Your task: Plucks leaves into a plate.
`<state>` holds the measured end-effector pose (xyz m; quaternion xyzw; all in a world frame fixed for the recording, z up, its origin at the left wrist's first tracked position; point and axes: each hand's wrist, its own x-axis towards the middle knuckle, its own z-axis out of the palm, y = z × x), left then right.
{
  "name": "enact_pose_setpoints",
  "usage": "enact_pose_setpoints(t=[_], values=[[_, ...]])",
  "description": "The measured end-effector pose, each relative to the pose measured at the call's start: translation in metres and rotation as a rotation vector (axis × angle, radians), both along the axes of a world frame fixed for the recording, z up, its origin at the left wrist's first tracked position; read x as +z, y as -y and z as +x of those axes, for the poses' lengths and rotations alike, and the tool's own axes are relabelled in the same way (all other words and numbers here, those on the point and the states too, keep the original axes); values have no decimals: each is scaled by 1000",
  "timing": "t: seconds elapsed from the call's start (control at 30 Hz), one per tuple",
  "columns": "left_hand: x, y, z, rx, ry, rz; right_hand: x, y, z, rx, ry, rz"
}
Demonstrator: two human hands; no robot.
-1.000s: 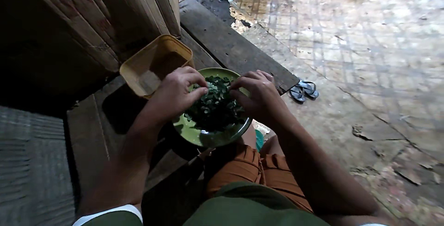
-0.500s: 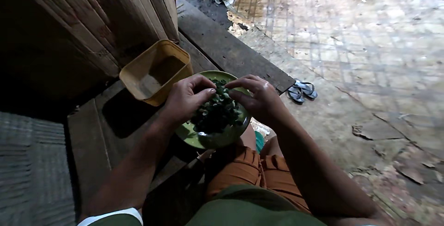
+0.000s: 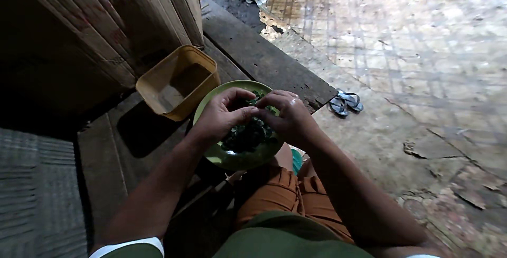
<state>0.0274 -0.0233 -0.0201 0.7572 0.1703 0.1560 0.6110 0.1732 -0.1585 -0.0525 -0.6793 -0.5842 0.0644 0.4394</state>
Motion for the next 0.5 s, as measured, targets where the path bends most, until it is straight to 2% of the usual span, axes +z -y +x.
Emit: enact_pose_setpoints(t=[0.27,0.5], values=[[0,-5,-1,36,-18,57,-2,10,12,-15,18,-39],[3,-12,-6,84,2,296,-1,18,23,-31,10,-57]])
